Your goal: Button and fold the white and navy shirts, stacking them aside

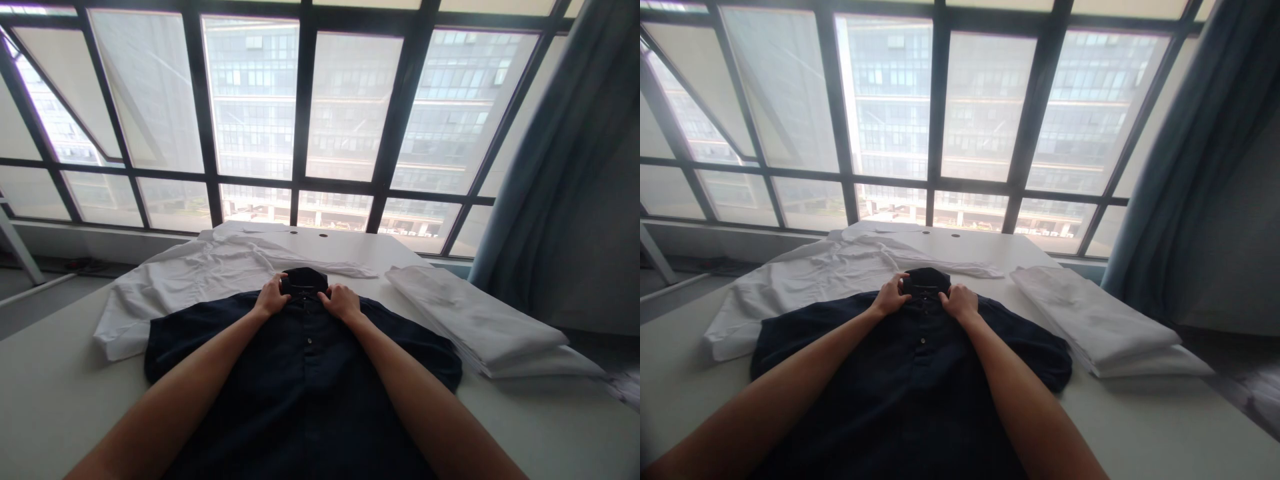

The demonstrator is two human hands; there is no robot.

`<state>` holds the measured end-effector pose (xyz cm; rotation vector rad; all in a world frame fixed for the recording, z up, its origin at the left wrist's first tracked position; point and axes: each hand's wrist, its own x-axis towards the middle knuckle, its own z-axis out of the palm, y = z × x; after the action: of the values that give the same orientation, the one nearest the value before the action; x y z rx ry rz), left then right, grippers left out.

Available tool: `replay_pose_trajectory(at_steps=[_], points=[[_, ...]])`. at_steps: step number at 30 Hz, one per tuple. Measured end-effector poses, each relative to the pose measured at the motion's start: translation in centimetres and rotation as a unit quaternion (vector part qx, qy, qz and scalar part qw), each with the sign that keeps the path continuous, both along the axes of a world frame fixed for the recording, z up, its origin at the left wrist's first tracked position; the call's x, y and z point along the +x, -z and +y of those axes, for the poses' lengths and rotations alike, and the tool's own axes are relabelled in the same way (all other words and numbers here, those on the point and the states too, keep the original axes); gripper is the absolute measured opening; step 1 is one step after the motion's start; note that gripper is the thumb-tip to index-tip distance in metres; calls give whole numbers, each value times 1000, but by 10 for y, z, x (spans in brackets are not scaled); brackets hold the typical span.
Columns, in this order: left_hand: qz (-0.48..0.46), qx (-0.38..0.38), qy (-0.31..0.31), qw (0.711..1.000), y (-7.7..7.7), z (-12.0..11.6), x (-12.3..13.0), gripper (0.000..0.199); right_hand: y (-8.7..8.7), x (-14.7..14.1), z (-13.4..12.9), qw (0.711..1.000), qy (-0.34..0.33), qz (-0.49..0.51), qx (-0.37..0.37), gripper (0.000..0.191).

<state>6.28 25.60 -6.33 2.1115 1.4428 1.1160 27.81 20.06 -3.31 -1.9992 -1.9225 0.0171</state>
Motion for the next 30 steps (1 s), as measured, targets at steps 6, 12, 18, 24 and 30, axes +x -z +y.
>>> replay_pose_trajectory(at_steps=[6, 12, 18, 24, 30], points=[[-51, 45, 51, 996, 7, 6, -2, 78, 8, -2, 4, 996, -52, 37, 63, 65], [-189, -27, 17, 981, 0, 4, -1, 34, 18, 4, 19, 984, -108, 114, 80, 75], [-343, -38, 37, 938, -8, -4, 3, 45, 18, 0, 26, 956, -67, 255, 128, 65], [-258, -42, 92, 961, -14, -8, 1, 42, 0, 2, 25, 946, -45, 296, 124, 30], [-239, -34, 49, 969, -15, -7, -2, 42, -8, 17, 22, 938, -29, 330, 106, 32]])
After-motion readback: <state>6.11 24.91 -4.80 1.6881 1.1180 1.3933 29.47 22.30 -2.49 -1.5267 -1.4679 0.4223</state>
